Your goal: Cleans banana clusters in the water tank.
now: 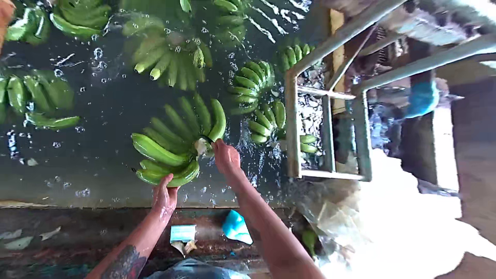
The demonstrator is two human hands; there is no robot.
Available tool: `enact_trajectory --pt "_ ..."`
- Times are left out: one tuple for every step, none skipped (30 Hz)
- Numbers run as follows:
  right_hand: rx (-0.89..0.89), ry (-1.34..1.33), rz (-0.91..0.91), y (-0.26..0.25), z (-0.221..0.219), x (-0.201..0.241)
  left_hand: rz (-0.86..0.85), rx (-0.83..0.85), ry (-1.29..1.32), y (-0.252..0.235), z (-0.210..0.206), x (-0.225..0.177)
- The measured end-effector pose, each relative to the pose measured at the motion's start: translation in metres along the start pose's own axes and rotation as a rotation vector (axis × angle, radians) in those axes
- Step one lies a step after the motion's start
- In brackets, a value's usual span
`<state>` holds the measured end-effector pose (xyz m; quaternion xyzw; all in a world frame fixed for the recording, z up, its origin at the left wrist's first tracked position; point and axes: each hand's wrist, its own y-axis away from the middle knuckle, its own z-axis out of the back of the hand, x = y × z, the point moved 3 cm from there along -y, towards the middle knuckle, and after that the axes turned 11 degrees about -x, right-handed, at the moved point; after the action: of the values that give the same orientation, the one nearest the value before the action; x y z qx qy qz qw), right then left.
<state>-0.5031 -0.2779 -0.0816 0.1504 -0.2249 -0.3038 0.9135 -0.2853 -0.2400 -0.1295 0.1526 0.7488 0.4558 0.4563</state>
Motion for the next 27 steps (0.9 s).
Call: enact_trajectory --pt "-0.013 -0.001 -0.004 -0.003 -0.008 0.003 -0.007 -0.013 0.002 0.003 -0.004 0.001" --pt "-0.021 -0.031 -0.021 -0.003 -0.015 0.005 -0.015 -0.029 0.007 0.006 -0.008 0.003" --pt "0.005 -0.089 -0.040 0.002 -0.021 0.004 -0.022 -0.049 0.015 0.007 -0.011 0.006" --pt "0.066 -0.170 -0.051 0.011 -0.025 -0.001 -0.028 -0.068 0.017 0.007 -0.012 0.008" --pt "0.141 -0.246 -0.037 0.022 -0.025 -0.008 -0.033 -0.078 0.019 0.004 -0.011 0.006" --pt "0.216 -0.306 -0.019 0.035 -0.021 -0.015 -0.024 -0.068 0.017 0.001 -0.009 0.002" --pt "0.252 -0.336 -0.003 0.049 -0.012 -0.022 0.004 -0.044 0.011 0.001 -0.007 -0.001" --pt "0.209 -0.333 0.003 0.058 -0.004 -0.027 0.040 -0.024 0.013 0.002 -0.005 -0.004" --pt "0.115 -0.297 0.005 0.057 0.003 -0.032 0.073 -0.025 0.012 0.005 -0.004 -0.008" --pt "0.024 -0.246 -0.002 0.047 0.006 -0.035 0.103 -0.025 0.013 0.008 -0.007 -0.012" --pt "-0.047 -0.197 -0.009 0.034 0.006 -0.033 0.128 -0.031 0.014 0.011 -0.012 -0.017" --pt "-0.091 -0.158 -0.010 0.020 0.003 -0.029 0.153 -0.045 0.017 0.015 -0.017 -0.022" --pt "-0.126 -0.135 -0.004 0.009 -0.003 -0.025 0.177 -0.060 0.026 0.020 -0.021 -0.025" --pt "-0.135 -0.131 0.003 0.002 -0.012 -0.019 0.192 -0.079 0.035 0.023 -0.025 -0.027" --pt "-0.130 -0.158 0.004 -0.002 -0.022 -0.014 0.198 -0.095 0.042 0.023 -0.026 -0.027" --pt "-0.104 -0.217 -0.004 0.001 -0.032 -0.011 0.197 -0.105 0.042 0.022 -0.025 -0.024" --pt "-0.043 -0.301 -0.013 0.008 -0.041 -0.012 0.189 -0.117 0.039 0.020 -0.022 -0.019" --pt "0.042 -0.407 0.001 0.017 -0.050 -0.015 0.174 -0.125 0.032 0.016 -0.018 -0.016" --pt "0.131 -0.515 -0.002 0.025 -0.058 -0.019 0.154 -0.120 0.021 0.014 -0.015 -0.015" --pt "0.179 -0.594 -0.018 0.030 -0.061 -0.022 0.140 -0.111 0.012 0.013 -0.013 -0.014" --pt "0.168 -0.607 -0.023 0.029 -0.060 -0.025 0.134 -0.103 0.014 0.014 -0.013 -0.012" --pt "0.128 -0.576 -0.021 0.024 -0.060 -0.027 0.139 -0.104 0.017 0.017 -0.013 -0.011" --pt "0.090 -0.540 -0.024 0.020 -0.062 -0.029 0.146 -0.106 0.014 0.020 -0.012 -0.007" --pt "0.092 -0.525 -0.033 0.016 -0.062 -0.031 0.144 -0.096 0.009 0.019 -0.012 -0.003" --pt "0.149 -0.557 -0.037 0.017 -0.062 -0.034 0.132 -0.080 -0.005 0.015 -0.012 -0.001" --pt "0.255 -0.655 -0.042 0.028 -0.060 -0.039 0.110 -0.047 -0.032 0.008 -0.009 -0.002" --pt "0.401 -0.796 -0.066 0.045 -0.054 -0.046 0.089 0.000 -0.067 -0.003 -0.003 -0.004"
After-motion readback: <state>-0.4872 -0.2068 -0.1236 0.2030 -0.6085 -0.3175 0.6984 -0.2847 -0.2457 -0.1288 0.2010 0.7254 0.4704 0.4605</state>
